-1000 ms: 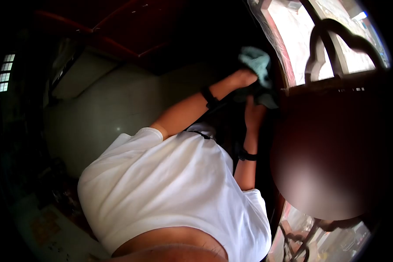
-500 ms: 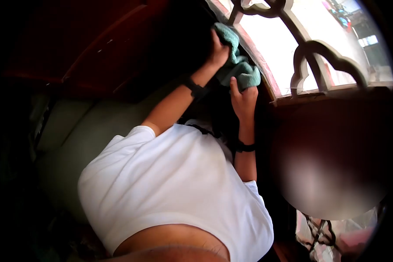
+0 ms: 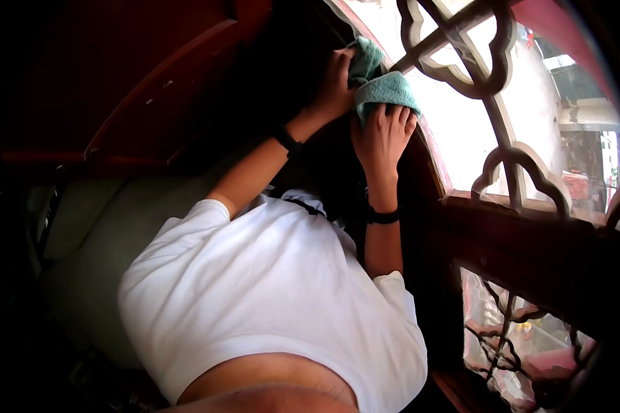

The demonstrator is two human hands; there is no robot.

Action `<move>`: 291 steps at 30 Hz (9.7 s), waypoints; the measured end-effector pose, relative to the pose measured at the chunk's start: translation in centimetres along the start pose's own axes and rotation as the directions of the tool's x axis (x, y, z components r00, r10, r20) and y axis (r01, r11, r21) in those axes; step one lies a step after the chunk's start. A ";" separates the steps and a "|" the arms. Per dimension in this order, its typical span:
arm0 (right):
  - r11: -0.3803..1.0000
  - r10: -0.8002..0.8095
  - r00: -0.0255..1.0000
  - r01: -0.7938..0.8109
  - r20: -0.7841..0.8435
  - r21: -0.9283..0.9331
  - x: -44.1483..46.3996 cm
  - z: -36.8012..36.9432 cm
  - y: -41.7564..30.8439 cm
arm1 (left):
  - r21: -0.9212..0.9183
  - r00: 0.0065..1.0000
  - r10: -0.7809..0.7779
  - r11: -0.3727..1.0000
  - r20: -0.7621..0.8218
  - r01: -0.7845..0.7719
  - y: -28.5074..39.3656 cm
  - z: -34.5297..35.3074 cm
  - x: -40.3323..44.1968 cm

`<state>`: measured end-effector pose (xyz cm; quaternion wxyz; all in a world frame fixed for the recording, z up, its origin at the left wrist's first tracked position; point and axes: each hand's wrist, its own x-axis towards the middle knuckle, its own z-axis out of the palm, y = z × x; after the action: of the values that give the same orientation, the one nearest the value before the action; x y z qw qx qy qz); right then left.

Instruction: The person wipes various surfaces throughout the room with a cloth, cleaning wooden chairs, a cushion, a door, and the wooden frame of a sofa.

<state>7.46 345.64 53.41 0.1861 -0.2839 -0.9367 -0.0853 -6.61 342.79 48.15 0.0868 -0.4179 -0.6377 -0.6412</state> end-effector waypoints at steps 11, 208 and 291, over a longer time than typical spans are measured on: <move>0.955 0.269 0.958 -0.279 -0.101 -0.098 -0.3 1.8 -1.1 | -0.063 0.993 0.014 0.998 0.114 -0.007 -1.5 0.0 -0.7; -0.037 -0.596 0.798 0.086 -0.091 0.996 6.9 3.9 -31.7 | -0.438 0.062 -0.816 0.370 -0.575 0.819 -0.7 -48.7 -24.4; 0.658 -0.166 0.548 0.681 -0.820 0.322 25.4 5.7 -23.1 | 0.112 0.170 0.042 0.898 -0.985 0.426 9.7 -56.9 -5.2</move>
<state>-26.85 340.81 56.99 0.5956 0.1040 -0.7933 0.0712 -21.25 288.27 61.30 0.4614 0.1934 -0.5913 -0.6325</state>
